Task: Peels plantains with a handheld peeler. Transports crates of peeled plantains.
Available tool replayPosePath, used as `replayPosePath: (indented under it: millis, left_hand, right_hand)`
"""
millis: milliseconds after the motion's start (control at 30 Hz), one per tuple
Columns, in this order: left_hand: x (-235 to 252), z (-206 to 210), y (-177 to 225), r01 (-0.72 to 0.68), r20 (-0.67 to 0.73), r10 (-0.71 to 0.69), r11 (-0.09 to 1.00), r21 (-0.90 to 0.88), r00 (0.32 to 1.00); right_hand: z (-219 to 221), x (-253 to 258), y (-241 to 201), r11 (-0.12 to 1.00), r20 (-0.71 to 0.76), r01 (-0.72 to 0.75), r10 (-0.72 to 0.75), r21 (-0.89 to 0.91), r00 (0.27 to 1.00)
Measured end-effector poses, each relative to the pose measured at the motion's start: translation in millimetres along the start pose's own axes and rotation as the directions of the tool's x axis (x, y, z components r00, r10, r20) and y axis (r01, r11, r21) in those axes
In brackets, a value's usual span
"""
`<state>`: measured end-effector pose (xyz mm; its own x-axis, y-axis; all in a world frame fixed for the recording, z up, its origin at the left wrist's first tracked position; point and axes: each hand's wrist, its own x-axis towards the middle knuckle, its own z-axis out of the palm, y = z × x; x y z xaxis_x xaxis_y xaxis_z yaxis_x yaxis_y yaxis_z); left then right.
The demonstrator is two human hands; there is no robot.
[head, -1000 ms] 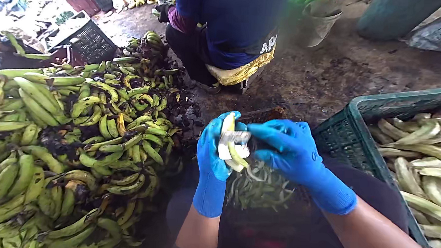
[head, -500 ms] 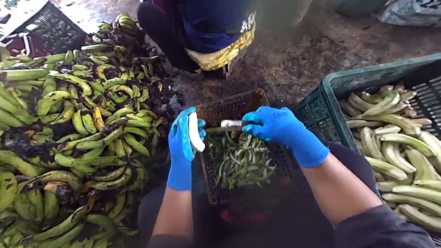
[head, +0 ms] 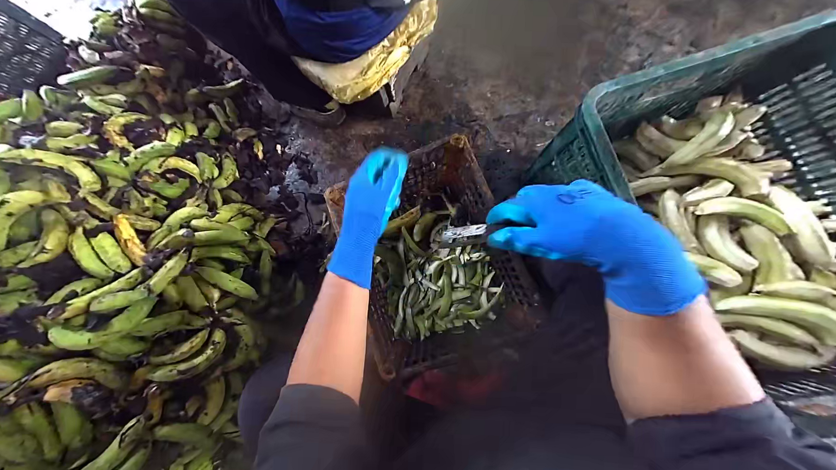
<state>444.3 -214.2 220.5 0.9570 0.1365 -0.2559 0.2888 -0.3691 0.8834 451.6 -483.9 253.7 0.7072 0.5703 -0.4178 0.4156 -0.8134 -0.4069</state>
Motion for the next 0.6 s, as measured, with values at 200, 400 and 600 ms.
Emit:
replayPosePath:
  millis: [200, 400, 600]
  left_hand:
    - [-33, 97, -196, 0.483, -0.126, -0.569, 0.536, 0.692, 0.812]
    - [-42, 110, -199, 0.431, -0.138, -0.495, 0.545, 0.719, 0.858]
    - [-36, 40, -107, 0.413, 0.069, -0.409, 0.91, -0.043, 0.91]
  right_hand:
    - [-7, -20, 10, 0.988, -0.112, 0.155, -0.153, 0.014, 0.982]
    - [-11, -8, 0, 0.971, 0.018, 0.232, -0.233, 0.049, 0.972]
    - [-22, -21, 5, 0.958, -0.158, 0.262, -0.243, 0.115, 0.957]
